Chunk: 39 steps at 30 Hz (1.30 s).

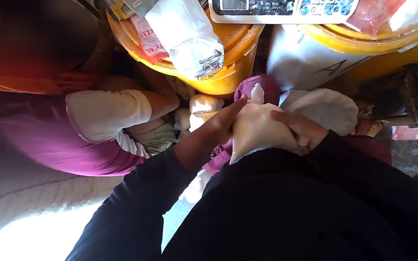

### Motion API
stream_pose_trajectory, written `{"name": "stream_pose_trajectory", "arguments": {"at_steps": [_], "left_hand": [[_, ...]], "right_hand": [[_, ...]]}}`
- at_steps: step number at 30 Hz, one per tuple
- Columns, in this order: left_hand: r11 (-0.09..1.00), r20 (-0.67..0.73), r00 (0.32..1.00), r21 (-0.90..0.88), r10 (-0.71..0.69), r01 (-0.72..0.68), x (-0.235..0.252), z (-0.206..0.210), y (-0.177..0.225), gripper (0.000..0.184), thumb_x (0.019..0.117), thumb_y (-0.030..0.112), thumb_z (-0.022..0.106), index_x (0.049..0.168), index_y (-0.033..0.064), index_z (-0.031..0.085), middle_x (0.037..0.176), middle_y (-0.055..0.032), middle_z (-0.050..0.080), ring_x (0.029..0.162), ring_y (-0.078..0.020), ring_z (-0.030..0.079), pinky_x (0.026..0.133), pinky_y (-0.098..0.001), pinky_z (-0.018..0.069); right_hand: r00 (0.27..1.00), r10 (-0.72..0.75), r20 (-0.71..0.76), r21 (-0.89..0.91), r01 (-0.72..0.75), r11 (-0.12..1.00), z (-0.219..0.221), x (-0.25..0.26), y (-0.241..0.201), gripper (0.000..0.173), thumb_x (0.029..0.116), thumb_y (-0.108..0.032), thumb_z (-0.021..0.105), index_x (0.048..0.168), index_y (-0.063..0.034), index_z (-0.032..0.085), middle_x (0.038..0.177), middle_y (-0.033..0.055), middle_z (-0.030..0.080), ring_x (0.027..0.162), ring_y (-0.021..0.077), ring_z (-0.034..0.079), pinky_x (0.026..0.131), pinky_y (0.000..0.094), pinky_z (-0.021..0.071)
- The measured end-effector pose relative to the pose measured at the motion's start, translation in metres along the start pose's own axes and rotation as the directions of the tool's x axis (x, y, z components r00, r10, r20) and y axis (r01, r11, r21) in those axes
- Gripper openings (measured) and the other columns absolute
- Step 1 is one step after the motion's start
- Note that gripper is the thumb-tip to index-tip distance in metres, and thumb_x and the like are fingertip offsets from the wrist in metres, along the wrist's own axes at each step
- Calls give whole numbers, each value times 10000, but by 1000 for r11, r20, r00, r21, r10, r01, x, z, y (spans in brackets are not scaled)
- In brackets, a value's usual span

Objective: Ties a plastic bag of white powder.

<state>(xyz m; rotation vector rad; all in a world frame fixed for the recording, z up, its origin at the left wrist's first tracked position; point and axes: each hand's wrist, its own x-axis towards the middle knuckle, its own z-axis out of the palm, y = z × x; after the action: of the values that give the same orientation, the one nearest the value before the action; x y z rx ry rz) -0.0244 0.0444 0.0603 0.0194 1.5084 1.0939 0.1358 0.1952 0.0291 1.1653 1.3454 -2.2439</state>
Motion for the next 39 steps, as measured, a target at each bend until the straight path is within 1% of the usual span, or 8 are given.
{"name": "stream_pose_trajectory", "arguments": {"at_steps": [4,6,9,20,24,30,34,39], "left_hand": [[890,181,874,-18,450,-455,-29,-17,-13,1083,744,685,779,1562,180,282,1305,11,646,1072,-105,676,885,-333,600],[926,181,909,-115,376,-361,-28,-13,-26,1000,623,691,856,1404,224,441,1104,59,716,936,-70,714,792,-276,619],[976,319,937,-203,141,-78,-20,-18,-33,596,788,538,792,1190,141,603,1020,-44,730,912,-162,726,791,-326,625],[905,200,889,27,412,-426,-27,-7,-19,1304,526,405,988,1554,107,243,1231,-26,677,1088,-127,693,940,-322,605],[970,71,967,0,244,-244,-18,6,-13,676,690,351,842,1258,114,563,932,-25,730,804,-119,720,712,-312,621],[946,48,963,179,265,-269,-5,-8,-14,691,790,405,791,1347,119,499,988,-29,717,819,-116,712,722,-309,620],[504,30,866,803,499,-318,15,-3,-8,726,1053,382,547,1627,82,219,1625,-202,335,1431,-383,435,1121,-623,388],[5,296,752,929,589,-370,24,1,-31,721,1032,594,363,1638,213,270,1699,-119,222,1536,-465,204,1042,-747,344]], "right_hand": [[922,-378,85,121,367,922,-3,-28,2,1061,692,-505,906,1522,-216,311,1155,-30,680,976,110,700,837,323,623],[953,-290,89,219,266,939,0,-29,6,747,746,-425,890,1332,-183,496,1015,-6,730,871,131,726,745,311,632],[999,-6,48,166,-2,986,7,-29,-3,447,1052,-474,500,1265,-84,555,955,95,711,804,193,722,647,314,615],[759,-623,192,47,626,778,-9,-27,8,1047,649,-318,963,1486,-121,365,1263,-5,657,1122,110,667,962,313,595],[947,-315,-57,199,320,926,5,-25,2,637,781,-168,822,1332,-94,511,1001,81,718,862,178,722,760,358,630],[922,-344,-178,174,374,911,8,-3,26,639,848,-342,780,1371,-116,489,1048,51,703,893,157,712,792,359,625],[976,-107,-192,261,156,953,17,11,19,547,1015,-288,638,1469,-106,394,1180,153,668,1022,258,696,877,446,597],[976,-144,-160,88,160,983,10,17,19,669,940,-250,742,1479,-107,372,1179,153,658,1022,249,684,872,436,587]]}}
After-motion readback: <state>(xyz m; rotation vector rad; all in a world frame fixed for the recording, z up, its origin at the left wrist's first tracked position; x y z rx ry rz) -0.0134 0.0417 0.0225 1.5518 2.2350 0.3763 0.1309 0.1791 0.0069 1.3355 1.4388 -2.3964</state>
